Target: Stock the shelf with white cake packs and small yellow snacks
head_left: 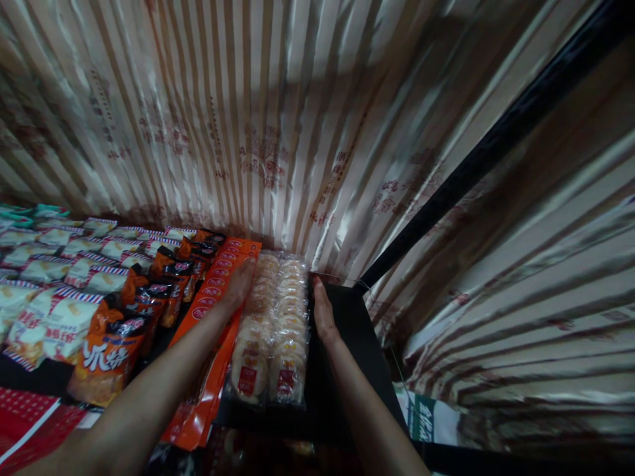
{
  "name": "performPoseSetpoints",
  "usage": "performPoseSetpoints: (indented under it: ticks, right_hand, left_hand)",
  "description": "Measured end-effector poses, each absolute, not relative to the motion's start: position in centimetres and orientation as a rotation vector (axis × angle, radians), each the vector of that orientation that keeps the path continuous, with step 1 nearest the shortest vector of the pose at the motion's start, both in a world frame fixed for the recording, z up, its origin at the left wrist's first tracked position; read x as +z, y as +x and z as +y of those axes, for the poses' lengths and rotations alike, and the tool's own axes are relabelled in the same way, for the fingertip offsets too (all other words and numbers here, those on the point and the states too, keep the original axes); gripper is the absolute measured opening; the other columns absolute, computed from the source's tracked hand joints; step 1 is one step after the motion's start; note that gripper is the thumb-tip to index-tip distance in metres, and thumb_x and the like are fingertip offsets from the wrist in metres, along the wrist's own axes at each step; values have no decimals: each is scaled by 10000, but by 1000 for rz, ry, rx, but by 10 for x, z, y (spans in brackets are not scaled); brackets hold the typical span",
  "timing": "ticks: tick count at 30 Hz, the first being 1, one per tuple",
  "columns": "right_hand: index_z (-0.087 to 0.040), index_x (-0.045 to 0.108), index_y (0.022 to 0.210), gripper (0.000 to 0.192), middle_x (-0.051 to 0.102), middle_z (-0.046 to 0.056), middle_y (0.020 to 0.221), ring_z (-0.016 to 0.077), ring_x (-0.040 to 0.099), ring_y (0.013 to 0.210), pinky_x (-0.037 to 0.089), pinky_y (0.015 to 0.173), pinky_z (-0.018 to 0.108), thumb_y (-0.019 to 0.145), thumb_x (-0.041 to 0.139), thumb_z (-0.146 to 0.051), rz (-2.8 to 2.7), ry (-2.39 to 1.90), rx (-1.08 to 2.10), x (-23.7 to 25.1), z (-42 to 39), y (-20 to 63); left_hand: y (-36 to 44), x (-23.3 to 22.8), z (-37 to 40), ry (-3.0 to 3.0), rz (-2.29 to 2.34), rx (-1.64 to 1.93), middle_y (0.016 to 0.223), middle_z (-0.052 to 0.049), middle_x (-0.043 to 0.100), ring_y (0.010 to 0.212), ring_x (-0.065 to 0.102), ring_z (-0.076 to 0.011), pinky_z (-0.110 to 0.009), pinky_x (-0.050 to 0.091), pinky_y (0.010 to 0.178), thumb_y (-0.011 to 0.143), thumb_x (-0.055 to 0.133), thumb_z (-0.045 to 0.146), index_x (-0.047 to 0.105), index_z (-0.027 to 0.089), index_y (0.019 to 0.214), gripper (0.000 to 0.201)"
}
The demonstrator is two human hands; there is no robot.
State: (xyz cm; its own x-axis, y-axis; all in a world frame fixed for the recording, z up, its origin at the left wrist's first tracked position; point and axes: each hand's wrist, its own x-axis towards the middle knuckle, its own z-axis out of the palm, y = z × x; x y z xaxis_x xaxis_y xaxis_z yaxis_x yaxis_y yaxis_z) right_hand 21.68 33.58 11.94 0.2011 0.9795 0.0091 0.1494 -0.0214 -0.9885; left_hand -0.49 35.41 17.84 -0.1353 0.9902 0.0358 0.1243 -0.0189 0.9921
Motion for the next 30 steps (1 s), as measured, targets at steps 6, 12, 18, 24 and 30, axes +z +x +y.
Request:
performPoseSetpoints:
  ticks: [6,12,18,24,30]
  right_hand:
    - [-162,338,1406,795,352,46,1461,198,301,1360,261,1122,369,821,268,-695,-1060,-1473,919,128,302,219]
    - [-141,398,1361,726,430,92,1413,225,426,1283,316,1094,395,833,311,-633,-940,-1392,904,147,248,203]
    - [-160,469,1259,595,567,143,1257,249,570,1108,462,936,410,840,347,-565,-858,-1347,909,151,173,178]
    - [-244,600,1019,403,688,65,947,224,645,860,518,794,373,827,417,-548,-919,-1484,968,126,79,159]
    - [-167,621,1027,347,694,100,979,210,651,893,485,824,319,827,443,-389,-1145,-1782,1069,64,25,147]
  left_hand:
    - [2,192,315,1389,1599,1302,1208,-110,602,1265,433,-244,-410,288,1103,834,410,416,617,169,1042,384]
    - [13,196,259,1609,1668,1292,1340,-95,511,1329,352,-237,-413,275,1125,852,378,368,621,173,1089,391]
    - [29,156,159,1686,1593,1314,1245,-96,589,1215,496,-223,-453,375,1071,868,343,287,626,227,1075,356]
    - [38,92,43,1738,1469,1055,1229,-70,605,1164,544,-218,-424,463,1002,837,414,250,641,314,1094,348]
    - [42,50,-5,1518,1587,653,1235,-127,601,1187,527,-224,-410,407,1039,789,408,148,650,156,1110,403]
